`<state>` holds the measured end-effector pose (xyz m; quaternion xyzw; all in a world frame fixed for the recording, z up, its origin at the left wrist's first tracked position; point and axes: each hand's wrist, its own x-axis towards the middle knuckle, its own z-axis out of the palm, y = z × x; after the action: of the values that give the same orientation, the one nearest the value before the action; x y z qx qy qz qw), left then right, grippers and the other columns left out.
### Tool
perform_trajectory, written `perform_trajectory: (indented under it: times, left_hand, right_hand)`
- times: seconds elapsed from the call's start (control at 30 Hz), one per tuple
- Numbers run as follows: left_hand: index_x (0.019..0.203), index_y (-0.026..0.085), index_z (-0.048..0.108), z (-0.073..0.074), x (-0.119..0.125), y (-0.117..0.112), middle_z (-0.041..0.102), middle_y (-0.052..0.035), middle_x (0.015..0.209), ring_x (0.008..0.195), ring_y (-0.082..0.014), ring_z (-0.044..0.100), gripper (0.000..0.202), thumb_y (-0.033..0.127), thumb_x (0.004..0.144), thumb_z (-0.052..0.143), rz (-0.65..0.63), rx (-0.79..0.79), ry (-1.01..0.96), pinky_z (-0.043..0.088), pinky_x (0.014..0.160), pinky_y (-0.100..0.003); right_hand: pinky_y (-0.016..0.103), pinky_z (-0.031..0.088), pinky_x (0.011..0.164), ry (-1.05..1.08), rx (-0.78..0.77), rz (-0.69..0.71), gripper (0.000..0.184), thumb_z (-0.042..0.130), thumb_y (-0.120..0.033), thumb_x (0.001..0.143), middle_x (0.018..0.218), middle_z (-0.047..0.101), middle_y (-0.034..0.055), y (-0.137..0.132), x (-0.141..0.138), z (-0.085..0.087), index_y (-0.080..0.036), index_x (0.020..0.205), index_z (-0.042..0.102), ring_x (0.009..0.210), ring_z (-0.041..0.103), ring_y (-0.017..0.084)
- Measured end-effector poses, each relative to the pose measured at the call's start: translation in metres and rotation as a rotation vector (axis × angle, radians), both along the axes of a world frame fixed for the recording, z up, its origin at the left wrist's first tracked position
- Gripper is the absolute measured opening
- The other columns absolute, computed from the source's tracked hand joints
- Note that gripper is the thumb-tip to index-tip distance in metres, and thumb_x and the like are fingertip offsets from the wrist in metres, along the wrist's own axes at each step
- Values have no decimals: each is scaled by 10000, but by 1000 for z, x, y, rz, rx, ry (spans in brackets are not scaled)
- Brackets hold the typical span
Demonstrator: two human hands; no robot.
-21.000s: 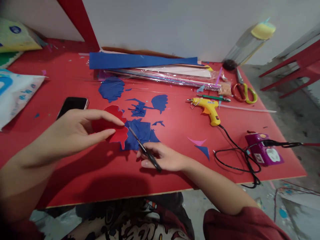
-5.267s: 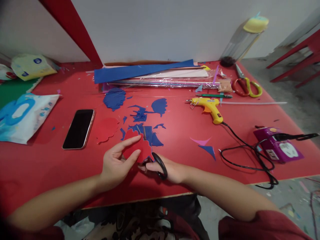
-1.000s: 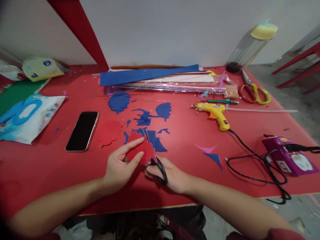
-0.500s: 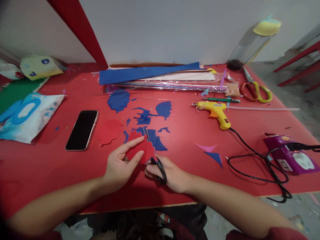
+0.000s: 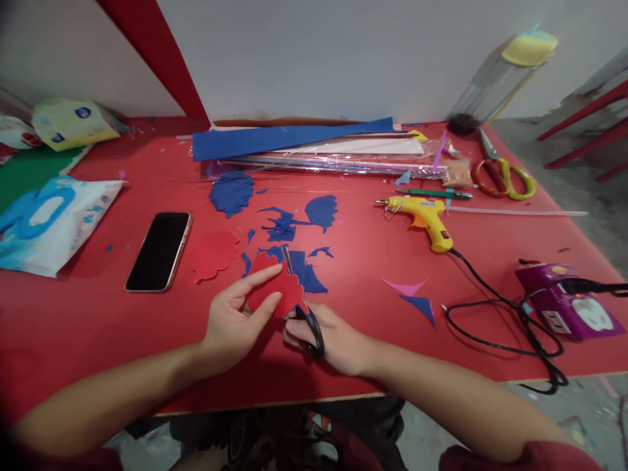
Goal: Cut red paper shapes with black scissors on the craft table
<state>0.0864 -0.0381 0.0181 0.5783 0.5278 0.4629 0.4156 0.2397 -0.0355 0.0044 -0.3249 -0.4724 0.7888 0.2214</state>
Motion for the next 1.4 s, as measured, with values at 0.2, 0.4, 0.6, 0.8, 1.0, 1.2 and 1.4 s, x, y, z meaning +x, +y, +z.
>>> perform_trajectory:
  times: [0.2,0.4,0.6,0.8,1.0,1.2,1.4]
  left_hand:
    - [1030,190,668,0,0,0,713,-56,1046,948,-218,681,292,92,771,575,-7,-4,-4,584,850,-370]
    - [1023,186,669,0,-1,1,719,-53,1031,930,-215,687,286,96,768,574,-5,1,-11,586,847,-372]
    - [1029,181,667,-1,-2,2,722,-54,1022,904,-208,693,289,107,766,571,-3,-5,10,607,784,-333]
    - [1005,190,672,-1,-1,4,724,-55,1016,912,-216,691,278,96,762,575,6,7,16,600,805,-358]
    - [1017,176,666,-4,-3,6,716,-64,1038,948,-213,681,285,88,765,565,-9,-6,-2,574,865,-364]
    - [1030,176,664,-4,-6,8,716,-56,1042,864,-190,699,280,119,774,565,-7,15,21,610,719,-299]
    - [1050,183,659,-7,-8,7,715,-63,1043,448,-97,611,290,159,774,573,-26,29,64,497,357,-214]
  right_hand:
    - [252,275,513,8,-29,-2,477,532,-607,766,553,366,-46,-1,0,-2,-188,598,378,525,329,88]
    - [250,279,508,9,-51,-3,467,540,-597,767,542,367,-50,0,-1,-1,-187,605,386,525,338,88]
    - [248,266,500,28,-70,-16,460,558,-573,770,523,356,-60,0,-1,3,-183,595,388,498,314,73]
    - [228,210,448,72,-191,-62,464,605,-564,742,494,380,-68,-1,-2,-2,-176,600,395,443,306,50]
    - [209,198,421,88,-232,-93,475,632,-580,712,503,430,-52,-2,-3,-10,-159,619,431,435,351,48]
    - [187,242,404,147,-273,-38,520,670,-628,617,530,434,-49,1,0,-14,-144,708,504,443,355,53]
    - [200,259,399,166,-160,-12,494,630,-629,649,547,426,-32,4,1,-17,-154,658,494,446,351,65]
